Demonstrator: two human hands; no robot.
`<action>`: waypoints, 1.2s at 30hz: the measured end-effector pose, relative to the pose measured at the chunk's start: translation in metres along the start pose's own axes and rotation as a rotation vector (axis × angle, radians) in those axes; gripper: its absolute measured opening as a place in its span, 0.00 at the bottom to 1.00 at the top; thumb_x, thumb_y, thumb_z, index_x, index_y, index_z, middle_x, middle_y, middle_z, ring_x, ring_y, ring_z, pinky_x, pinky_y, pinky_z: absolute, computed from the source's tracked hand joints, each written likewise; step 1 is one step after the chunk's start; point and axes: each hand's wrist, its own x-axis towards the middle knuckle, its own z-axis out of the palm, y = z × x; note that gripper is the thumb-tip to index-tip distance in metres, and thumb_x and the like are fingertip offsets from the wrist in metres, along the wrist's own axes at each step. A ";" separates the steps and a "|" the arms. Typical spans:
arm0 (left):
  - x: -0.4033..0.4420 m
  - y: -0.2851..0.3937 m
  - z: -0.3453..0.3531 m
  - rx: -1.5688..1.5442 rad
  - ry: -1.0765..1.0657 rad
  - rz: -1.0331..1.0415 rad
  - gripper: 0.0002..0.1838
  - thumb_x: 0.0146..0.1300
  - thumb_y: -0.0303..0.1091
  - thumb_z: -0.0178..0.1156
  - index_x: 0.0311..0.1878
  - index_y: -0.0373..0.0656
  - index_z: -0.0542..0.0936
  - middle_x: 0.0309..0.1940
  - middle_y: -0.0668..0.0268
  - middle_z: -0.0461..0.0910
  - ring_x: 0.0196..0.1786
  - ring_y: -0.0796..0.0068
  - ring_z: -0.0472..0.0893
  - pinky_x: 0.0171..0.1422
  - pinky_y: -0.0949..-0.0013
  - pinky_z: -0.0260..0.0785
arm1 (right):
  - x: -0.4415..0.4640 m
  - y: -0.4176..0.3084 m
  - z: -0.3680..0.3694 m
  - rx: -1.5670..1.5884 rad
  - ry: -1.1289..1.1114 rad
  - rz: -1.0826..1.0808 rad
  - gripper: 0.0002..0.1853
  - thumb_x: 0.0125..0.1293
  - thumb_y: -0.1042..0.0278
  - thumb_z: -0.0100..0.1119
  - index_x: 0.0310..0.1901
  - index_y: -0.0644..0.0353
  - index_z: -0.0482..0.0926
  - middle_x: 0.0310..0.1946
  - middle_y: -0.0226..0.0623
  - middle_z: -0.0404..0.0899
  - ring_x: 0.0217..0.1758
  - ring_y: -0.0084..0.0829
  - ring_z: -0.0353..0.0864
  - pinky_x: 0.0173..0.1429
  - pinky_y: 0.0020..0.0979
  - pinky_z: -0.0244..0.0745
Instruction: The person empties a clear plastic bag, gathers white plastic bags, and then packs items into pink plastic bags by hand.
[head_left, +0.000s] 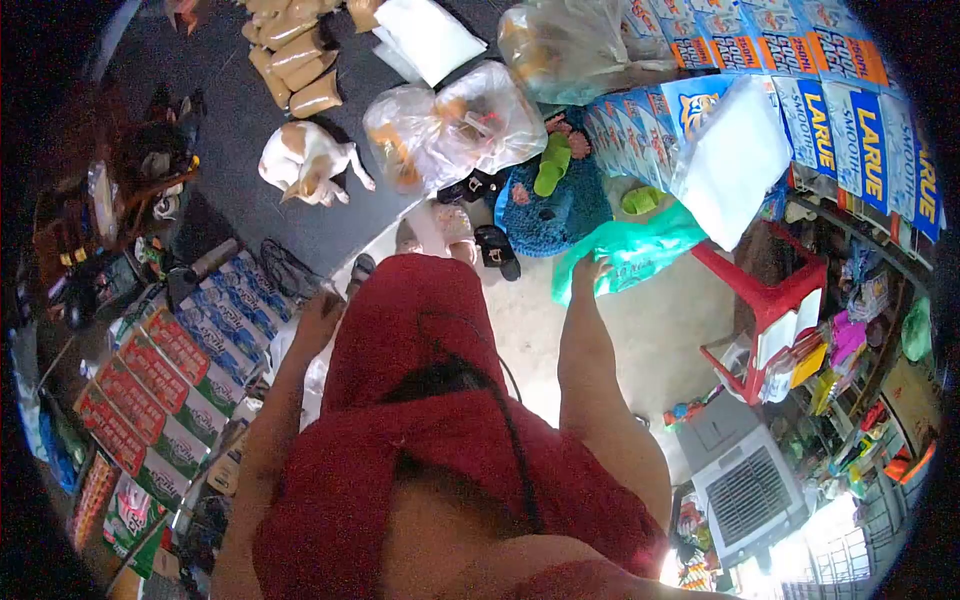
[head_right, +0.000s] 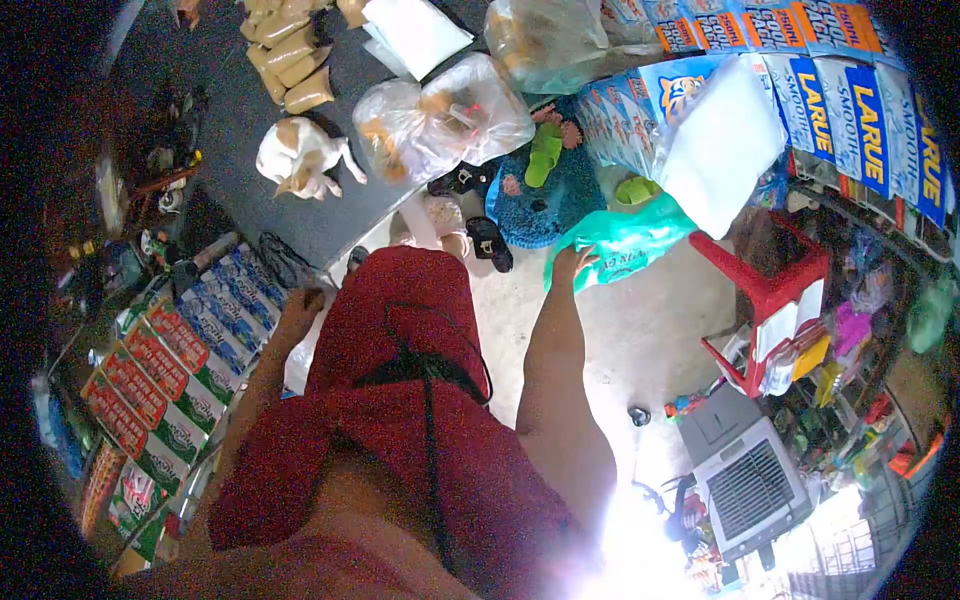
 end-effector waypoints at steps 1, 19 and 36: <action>0.001 -0.004 0.002 0.003 -0.003 -0.003 0.16 0.62 0.40 0.54 0.43 0.36 0.73 0.40 0.50 0.77 0.43 0.55 0.78 0.48 0.60 0.68 | 0.002 -0.004 0.006 0.034 0.049 -0.080 0.16 0.61 0.68 0.45 0.47 0.66 0.75 0.52 0.55 0.68 0.60 0.56 0.58 0.63 0.60 0.49; -0.002 -0.015 0.030 -0.202 0.156 0.014 0.14 0.63 0.35 0.52 0.46 0.34 0.72 0.39 0.51 0.78 0.42 0.59 0.78 0.47 0.63 0.68 | 0.068 -0.080 -0.056 0.502 -0.090 -0.063 0.38 0.57 0.38 0.49 0.58 0.64 0.64 0.56 0.51 0.66 0.58 0.50 0.65 0.60 0.43 0.62; -0.012 0.062 0.002 -0.128 0.198 0.097 0.13 0.64 0.33 0.51 0.49 0.37 0.73 0.42 0.55 0.77 0.46 0.66 0.76 0.52 0.67 0.65 | 0.141 0.021 -0.290 2.129 0.511 1.094 0.25 0.55 0.49 0.61 0.51 0.54 0.70 0.41 0.35 0.74 0.44 0.34 0.70 0.48 0.39 0.65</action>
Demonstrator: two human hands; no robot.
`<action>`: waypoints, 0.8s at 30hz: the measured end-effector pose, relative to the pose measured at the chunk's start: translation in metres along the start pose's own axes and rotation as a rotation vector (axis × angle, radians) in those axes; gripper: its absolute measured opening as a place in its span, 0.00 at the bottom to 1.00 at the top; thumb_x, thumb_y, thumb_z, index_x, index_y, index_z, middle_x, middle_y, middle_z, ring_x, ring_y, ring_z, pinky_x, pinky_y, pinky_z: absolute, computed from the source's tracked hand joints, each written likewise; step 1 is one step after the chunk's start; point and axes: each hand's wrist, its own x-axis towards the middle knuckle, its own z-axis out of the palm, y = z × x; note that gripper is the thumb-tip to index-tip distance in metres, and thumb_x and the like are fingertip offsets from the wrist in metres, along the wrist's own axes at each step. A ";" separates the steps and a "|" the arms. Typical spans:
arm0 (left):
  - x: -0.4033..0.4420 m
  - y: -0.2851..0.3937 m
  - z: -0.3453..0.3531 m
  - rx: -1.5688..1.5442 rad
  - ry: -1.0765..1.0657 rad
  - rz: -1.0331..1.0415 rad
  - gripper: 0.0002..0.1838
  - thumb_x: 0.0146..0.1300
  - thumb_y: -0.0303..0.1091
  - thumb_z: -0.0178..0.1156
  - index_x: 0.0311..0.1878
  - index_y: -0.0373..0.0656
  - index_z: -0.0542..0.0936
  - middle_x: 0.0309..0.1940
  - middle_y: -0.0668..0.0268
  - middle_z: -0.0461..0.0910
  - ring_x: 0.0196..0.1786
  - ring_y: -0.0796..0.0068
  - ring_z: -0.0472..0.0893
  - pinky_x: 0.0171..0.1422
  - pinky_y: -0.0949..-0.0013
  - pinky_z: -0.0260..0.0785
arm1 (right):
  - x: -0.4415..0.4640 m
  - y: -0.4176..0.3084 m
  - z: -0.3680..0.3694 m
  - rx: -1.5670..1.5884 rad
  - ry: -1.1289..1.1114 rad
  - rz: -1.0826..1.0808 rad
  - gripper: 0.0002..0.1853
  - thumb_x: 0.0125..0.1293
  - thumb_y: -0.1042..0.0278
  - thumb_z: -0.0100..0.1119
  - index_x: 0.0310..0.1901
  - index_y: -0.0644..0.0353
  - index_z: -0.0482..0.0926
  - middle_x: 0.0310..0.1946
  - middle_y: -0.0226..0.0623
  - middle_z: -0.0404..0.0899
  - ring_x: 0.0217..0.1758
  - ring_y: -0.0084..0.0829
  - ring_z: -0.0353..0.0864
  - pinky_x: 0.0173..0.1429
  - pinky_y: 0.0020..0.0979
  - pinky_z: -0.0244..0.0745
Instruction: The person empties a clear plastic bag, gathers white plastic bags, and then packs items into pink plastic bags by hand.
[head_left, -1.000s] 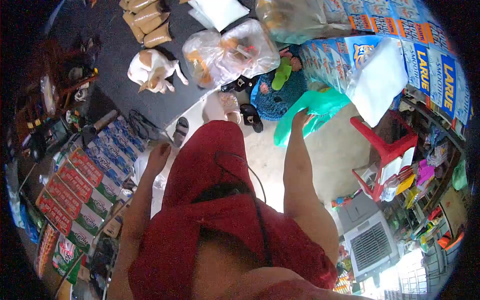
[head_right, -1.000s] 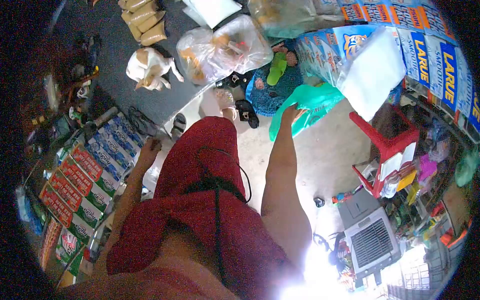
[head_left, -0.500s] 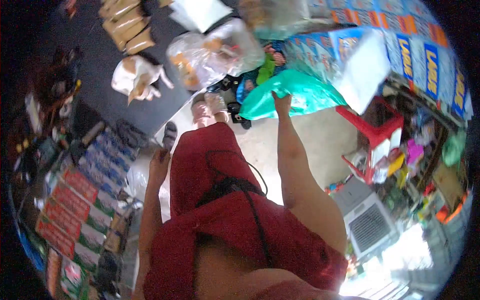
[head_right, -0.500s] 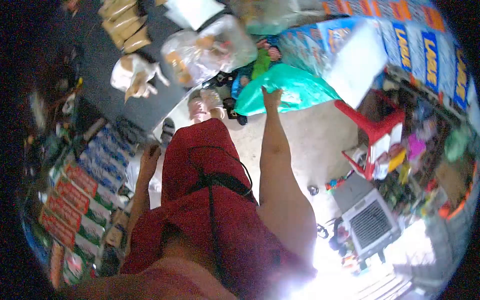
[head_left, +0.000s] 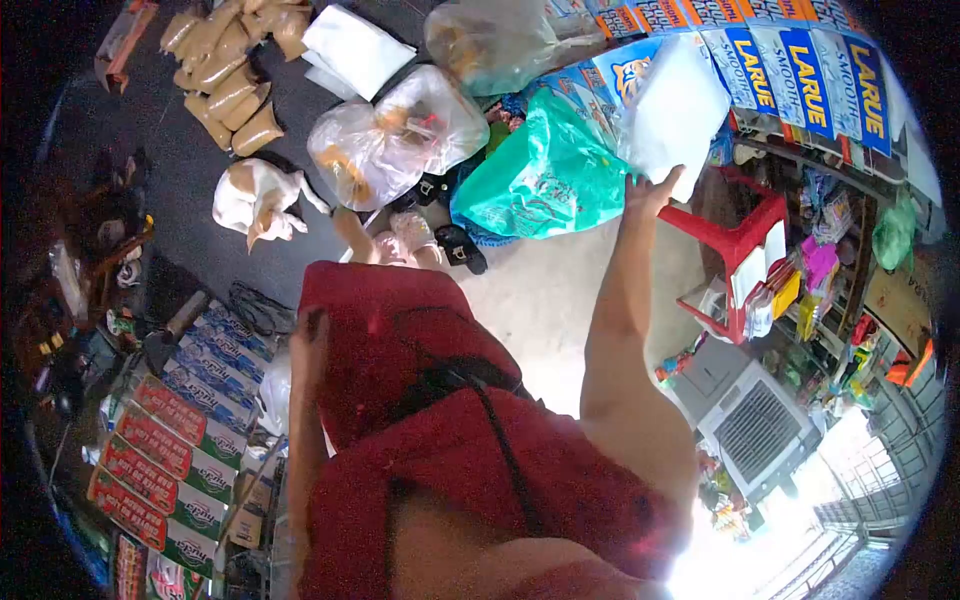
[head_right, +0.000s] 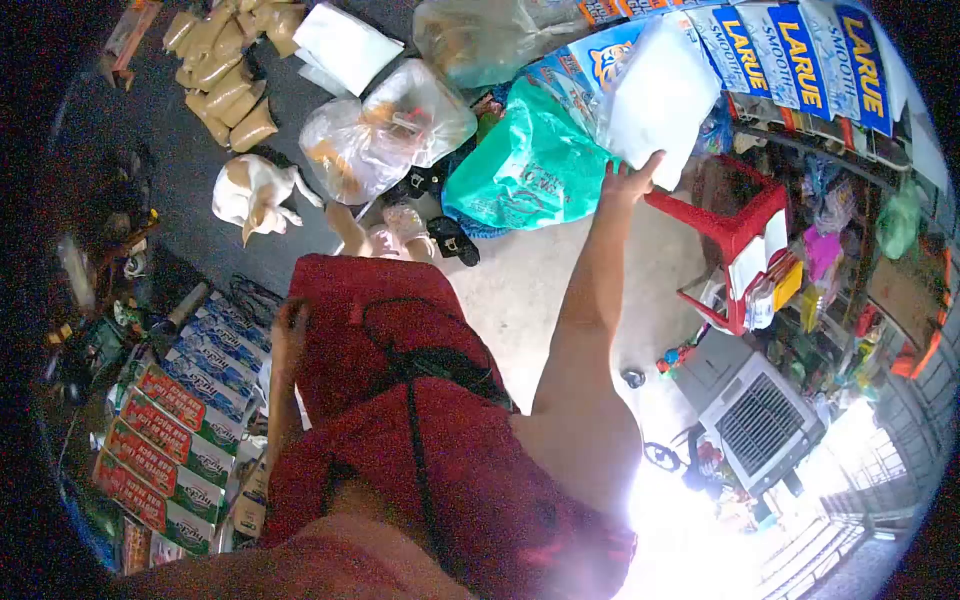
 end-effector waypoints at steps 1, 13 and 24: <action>0.004 0.007 0.001 0.001 0.009 0.002 0.13 0.64 0.33 0.51 0.49 0.37 0.73 0.42 0.55 0.77 0.46 0.66 0.76 0.52 0.67 0.65 | 0.030 -0.002 0.003 0.004 -0.007 0.005 0.25 0.55 0.49 0.61 0.51 0.54 0.70 0.41 0.35 0.74 0.44 0.34 0.70 0.48 0.39 0.65; 0.102 0.076 0.047 -0.546 -0.455 0.129 0.22 0.62 0.43 0.55 0.54 0.38 0.69 0.49 0.62 0.74 0.52 0.69 0.74 0.58 0.68 0.64 | -0.111 0.026 -0.051 -0.014 -0.671 0.172 0.23 0.64 0.70 0.46 0.61 0.64 0.60 0.57 0.44 0.67 0.58 0.39 0.68 0.59 0.38 0.68; 0.272 0.008 0.052 -1.293 -0.021 -0.004 0.26 0.59 0.38 0.60 0.58 0.41 0.63 0.50 0.60 0.70 0.55 0.63 0.71 0.58 0.59 0.67 | -0.212 0.254 0.032 -0.860 -1.173 0.564 0.32 0.53 0.72 0.63 0.59 0.61 0.60 0.52 0.39 0.68 0.52 0.35 0.71 0.55 0.35 0.69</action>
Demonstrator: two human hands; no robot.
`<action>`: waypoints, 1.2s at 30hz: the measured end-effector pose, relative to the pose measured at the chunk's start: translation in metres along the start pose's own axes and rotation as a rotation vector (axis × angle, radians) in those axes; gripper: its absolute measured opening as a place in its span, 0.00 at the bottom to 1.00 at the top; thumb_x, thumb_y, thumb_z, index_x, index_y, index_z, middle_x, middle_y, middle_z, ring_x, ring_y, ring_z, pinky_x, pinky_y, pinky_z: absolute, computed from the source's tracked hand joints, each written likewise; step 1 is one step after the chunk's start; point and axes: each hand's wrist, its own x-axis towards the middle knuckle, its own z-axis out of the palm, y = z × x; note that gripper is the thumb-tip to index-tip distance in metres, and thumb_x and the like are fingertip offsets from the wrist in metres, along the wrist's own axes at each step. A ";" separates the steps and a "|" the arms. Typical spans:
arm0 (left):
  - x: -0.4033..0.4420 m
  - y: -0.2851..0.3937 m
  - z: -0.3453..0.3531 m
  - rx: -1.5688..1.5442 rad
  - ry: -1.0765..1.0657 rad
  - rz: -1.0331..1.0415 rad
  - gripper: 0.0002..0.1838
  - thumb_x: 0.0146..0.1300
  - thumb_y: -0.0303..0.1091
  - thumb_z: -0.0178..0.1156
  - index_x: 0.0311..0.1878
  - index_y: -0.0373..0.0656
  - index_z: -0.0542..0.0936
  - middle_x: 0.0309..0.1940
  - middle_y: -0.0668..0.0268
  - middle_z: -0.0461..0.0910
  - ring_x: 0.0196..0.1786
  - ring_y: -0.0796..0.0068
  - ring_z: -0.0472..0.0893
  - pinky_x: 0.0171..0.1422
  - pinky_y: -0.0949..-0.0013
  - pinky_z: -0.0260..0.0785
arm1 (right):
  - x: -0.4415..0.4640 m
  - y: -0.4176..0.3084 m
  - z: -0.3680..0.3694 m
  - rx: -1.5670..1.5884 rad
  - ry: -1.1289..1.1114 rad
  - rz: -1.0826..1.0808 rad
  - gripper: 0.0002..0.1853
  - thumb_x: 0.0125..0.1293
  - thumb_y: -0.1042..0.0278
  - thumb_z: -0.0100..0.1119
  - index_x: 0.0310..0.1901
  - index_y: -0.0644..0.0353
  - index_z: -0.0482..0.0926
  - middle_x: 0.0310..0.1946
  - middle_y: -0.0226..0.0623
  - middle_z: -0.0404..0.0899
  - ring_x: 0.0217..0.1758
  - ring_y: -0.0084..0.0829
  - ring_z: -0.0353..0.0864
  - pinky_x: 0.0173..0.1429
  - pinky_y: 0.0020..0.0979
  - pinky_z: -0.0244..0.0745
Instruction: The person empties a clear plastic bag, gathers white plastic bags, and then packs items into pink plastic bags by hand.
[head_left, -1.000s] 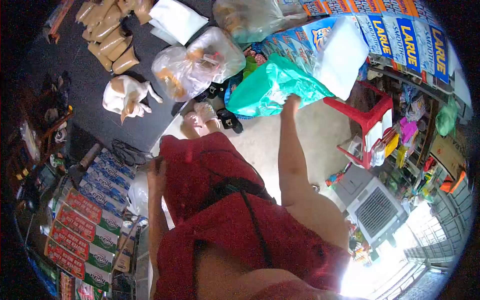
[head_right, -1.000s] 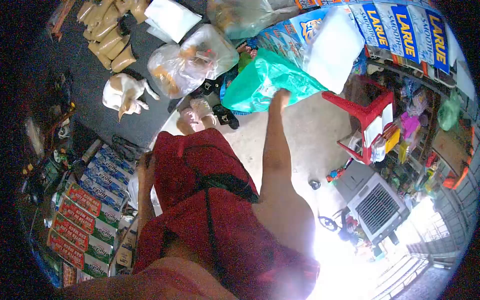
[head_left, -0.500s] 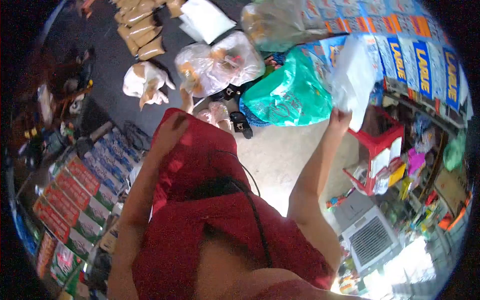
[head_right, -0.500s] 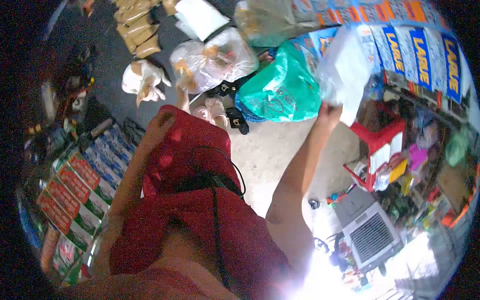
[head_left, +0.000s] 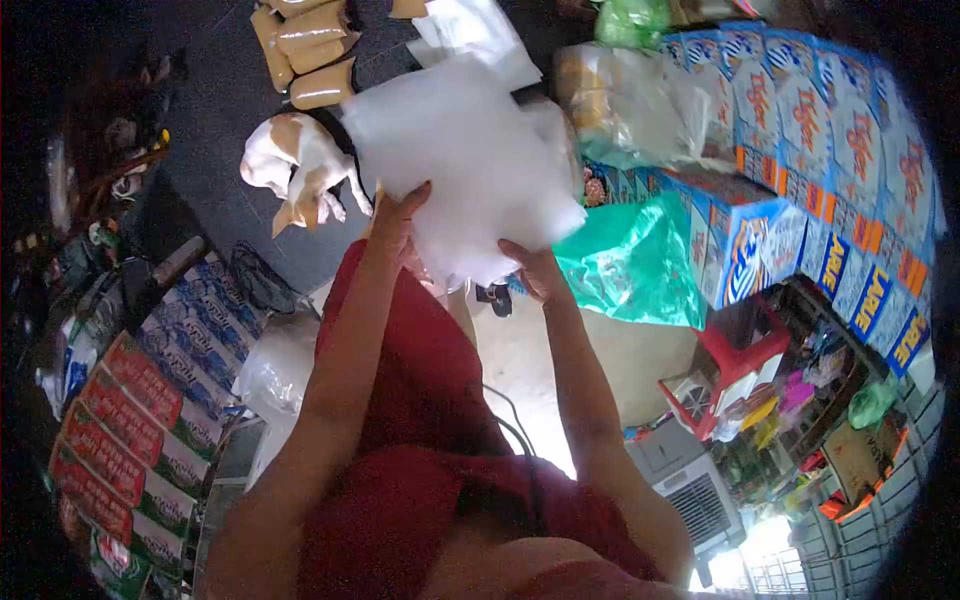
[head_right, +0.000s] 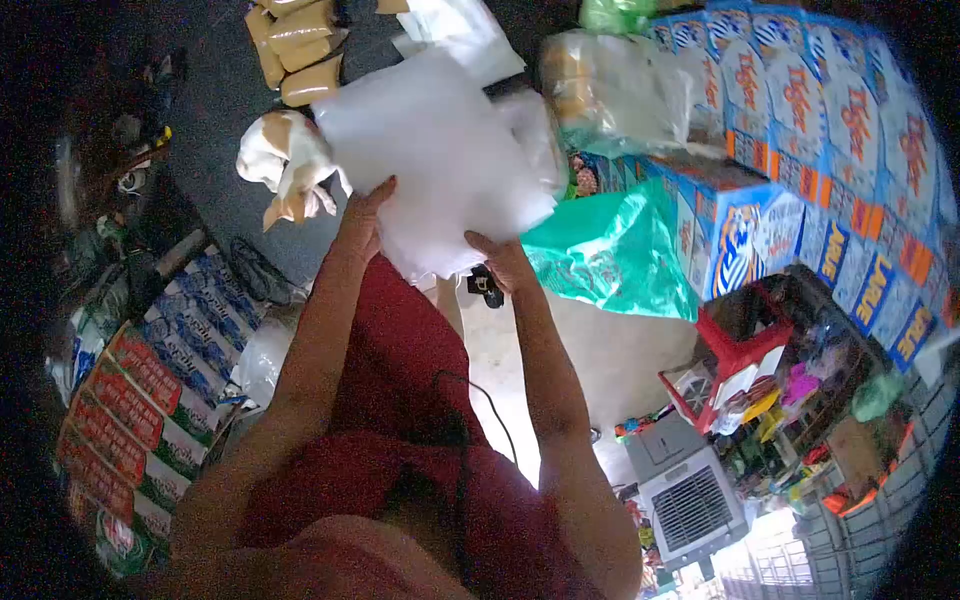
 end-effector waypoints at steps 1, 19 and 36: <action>0.012 0.000 -0.014 -0.013 0.005 -0.005 0.26 0.59 0.38 0.60 0.58 0.41 0.63 0.50 0.60 0.70 0.55 0.63 0.71 0.58 0.59 0.67 | 0.019 -0.005 0.009 -0.022 -0.071 0.027 0.32 0.54 0.71 0.63 0.60 0.60 0.59 0.52 0.40 0.68 0.52 0.35 0.71 0.53 0.35 0.71; 0.091 0.027 -0.075 -0.366 0.512 0.175 0.21 0.60 0.26 0.54 0.57 0.38 0.65 0.50 0.64 0.71 0.53 0.68 0.72 0.56 0.66 0.67 | 0.430 0.028 -0.014 0.004 0.515 -0.016 0.34 0.52 0.52 0.66 0.60 0.53 0.67 0.53 0.45 0.71 0.52 0.42 0.71 0.53 0.41 0.69; 0.106 0.028 -0.051 -0.333 0.451 0.045 0.23 0.62 0.24 0.50 0.60 0.42 0.60 0.54 0.60 0.67 0.58 0.60 0.68 0.62 0.58 0.63 | 0.253 -0.105 -0.025 0.522 0.322 -0.383 0.22 0.64 0.53 0.52 0.53 0.58 0.68 0.41 0.37 0.73 0.39 0.35 0.71 0.43 0.36 0.71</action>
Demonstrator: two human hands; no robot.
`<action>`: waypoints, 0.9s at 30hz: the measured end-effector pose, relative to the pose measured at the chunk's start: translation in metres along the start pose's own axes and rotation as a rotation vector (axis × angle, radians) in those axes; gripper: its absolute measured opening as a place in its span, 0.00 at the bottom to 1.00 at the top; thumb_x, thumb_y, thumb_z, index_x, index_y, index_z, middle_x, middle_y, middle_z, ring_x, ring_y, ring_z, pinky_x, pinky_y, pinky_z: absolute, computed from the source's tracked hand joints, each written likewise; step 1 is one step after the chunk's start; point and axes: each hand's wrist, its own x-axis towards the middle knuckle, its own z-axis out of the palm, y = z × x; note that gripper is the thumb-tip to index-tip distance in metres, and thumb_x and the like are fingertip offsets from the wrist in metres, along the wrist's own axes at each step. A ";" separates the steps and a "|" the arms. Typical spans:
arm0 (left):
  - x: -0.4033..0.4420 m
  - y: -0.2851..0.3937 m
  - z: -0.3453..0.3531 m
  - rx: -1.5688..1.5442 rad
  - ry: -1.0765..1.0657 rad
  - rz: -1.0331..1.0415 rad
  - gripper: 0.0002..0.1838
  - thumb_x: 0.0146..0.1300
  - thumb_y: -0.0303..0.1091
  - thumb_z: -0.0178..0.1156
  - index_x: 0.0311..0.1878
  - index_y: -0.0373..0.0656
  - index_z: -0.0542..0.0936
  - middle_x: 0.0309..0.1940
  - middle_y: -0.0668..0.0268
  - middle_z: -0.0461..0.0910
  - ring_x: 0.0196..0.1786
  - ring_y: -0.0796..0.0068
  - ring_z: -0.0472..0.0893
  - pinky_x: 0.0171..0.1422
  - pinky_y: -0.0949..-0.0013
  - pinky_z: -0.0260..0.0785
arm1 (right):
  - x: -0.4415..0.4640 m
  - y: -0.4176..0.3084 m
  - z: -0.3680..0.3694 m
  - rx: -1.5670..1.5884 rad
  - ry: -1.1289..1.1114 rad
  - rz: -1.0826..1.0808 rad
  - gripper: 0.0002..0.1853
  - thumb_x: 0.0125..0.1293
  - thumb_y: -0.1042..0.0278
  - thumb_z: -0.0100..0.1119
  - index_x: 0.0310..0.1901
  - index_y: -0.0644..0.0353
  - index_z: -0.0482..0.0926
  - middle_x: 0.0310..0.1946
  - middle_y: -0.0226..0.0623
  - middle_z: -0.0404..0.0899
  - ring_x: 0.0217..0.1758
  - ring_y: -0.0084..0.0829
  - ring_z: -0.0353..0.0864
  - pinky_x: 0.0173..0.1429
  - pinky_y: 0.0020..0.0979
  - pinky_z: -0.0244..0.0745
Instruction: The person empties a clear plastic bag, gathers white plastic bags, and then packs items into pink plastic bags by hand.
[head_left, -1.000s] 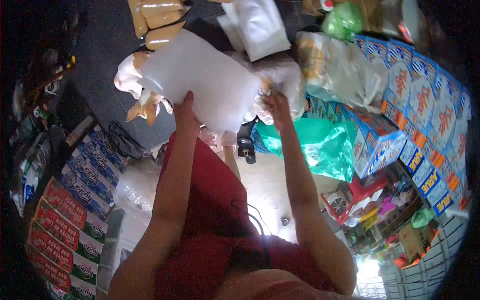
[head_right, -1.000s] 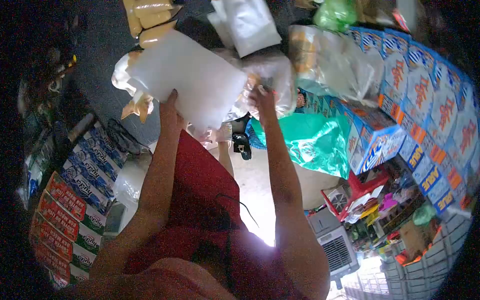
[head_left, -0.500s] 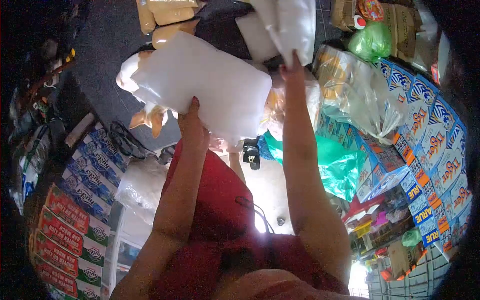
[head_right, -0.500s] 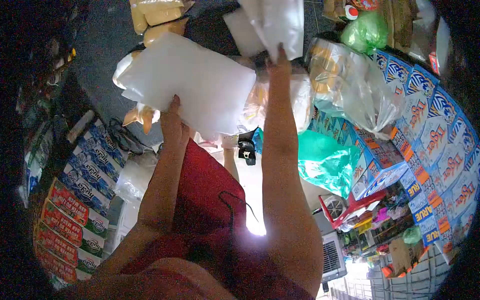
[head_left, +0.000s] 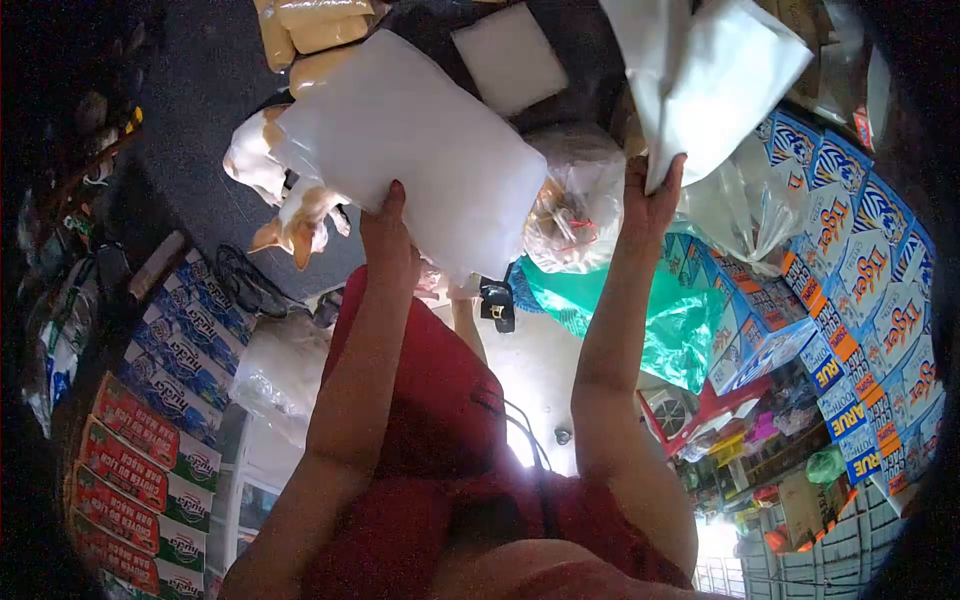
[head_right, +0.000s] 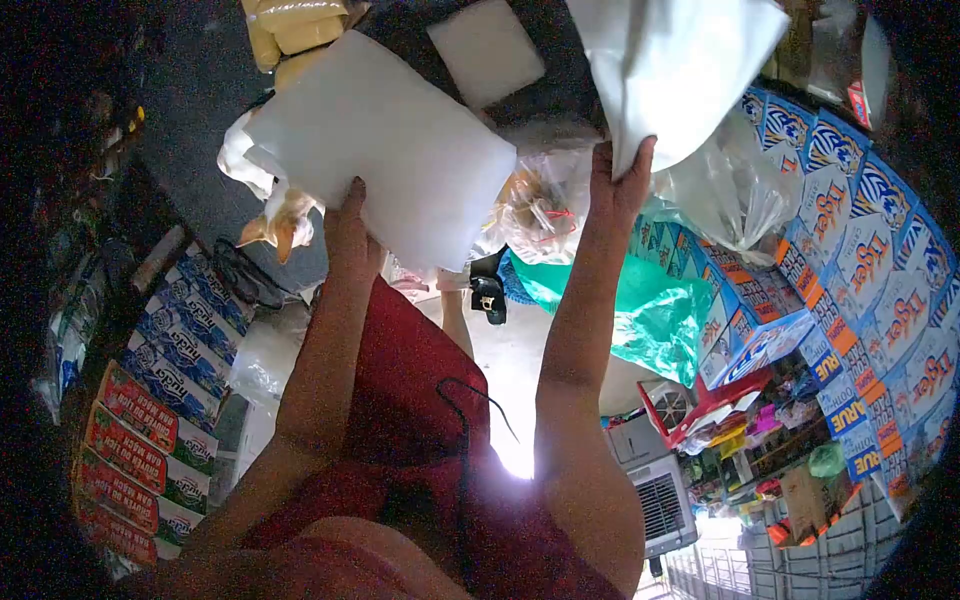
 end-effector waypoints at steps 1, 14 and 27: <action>-0.001 0.000 -0.001 0.004 0.005 0.001 0.23 0.62 0.24 0.50 0.60 0.42 0.60 0.54 0.60 0.67 0.58 0.60 0.68 0.62 0.58 0.63 | 0.013 0.007 -0.012 0.002 0.002 0.006 0.22 0.64 0.53 0.52 0.53 0.58 0.68 0.41 0.37 0.73 0.39 0.35 0.71 0.43 0.36 0.71; -0.004 0.000 -0.006 0.029 0.113 0.101 0.20 0.60 0.20 0.48 0.57 0.39 0.63 0.48 0.63 0.71 0.50 0.67 0.74 0.55 0.64 0.70 | 0.093 0.083 -0.037 -0.303 0.020 -0.125 0.21 0.62 0.67 0.55 0.55 0.66 0.66 0.51 0.41 0.70 0.53 0.42 0.71 0.53 0.39 0.72; -0.018 0.027 0.005 0.537 -0.493 -0.450 0.22 0.55 0.28 0.59 0.53 0.35 0.70 0.46 0.62 0.76 0.47 0.70 0.76 0.54 0.68 0.68 | -0.024 0.022 -0.007 -0.996 -0.602 0.500 0.33 0.52 0.63 0.67 0.56 0.68 0.64 0.46 0.40 0.73 0.50 0.40 0.72 0.59 0.42 0.65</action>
